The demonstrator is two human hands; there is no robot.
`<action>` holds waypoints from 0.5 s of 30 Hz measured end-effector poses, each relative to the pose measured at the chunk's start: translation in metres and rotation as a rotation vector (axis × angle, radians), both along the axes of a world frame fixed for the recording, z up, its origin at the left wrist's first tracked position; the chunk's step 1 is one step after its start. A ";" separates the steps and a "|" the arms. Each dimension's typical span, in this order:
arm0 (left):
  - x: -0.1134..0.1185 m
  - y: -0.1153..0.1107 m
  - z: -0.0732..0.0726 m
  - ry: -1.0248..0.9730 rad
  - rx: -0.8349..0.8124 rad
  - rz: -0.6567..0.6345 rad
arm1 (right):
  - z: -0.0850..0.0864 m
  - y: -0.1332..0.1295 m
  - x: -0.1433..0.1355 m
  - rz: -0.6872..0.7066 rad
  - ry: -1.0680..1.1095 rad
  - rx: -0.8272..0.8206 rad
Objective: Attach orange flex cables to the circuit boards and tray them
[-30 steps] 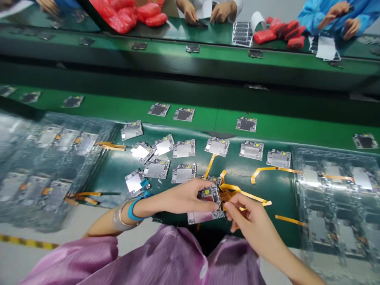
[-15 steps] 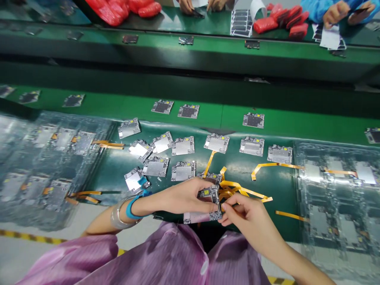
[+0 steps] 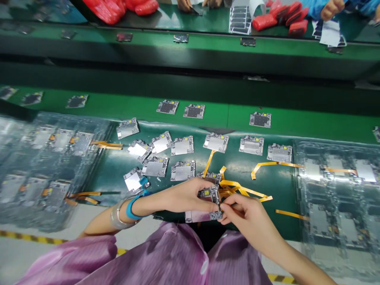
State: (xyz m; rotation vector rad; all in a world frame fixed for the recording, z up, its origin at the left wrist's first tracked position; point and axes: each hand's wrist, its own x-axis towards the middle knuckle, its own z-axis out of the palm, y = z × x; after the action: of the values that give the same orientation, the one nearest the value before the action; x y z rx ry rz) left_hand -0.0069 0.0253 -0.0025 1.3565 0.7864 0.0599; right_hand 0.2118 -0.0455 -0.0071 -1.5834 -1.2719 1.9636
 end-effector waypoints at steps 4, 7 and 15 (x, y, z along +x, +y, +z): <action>0.000 0.005 -0.003 0.059 0.030 -0.023 | -0.002 -0.004 0.000 0.020 -0.038 0.062; 0.001 0.008 -0.003 0.092 0.060 -0.034 | -0.003 -0.006 -0.001 0.028 -0.043 0.112; 0.016 0.005 -0.014 0.042 0.006 0.116 | -0.006 -0.019 -0.004 -0.171 -0.407 0.707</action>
State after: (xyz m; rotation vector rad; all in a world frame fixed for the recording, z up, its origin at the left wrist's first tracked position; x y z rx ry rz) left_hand 0.0088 0.0305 -0.0169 1.3205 0.9005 0.1261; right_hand 0.2081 -0.0649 -0.0127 -1.6556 -1.6622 0.9340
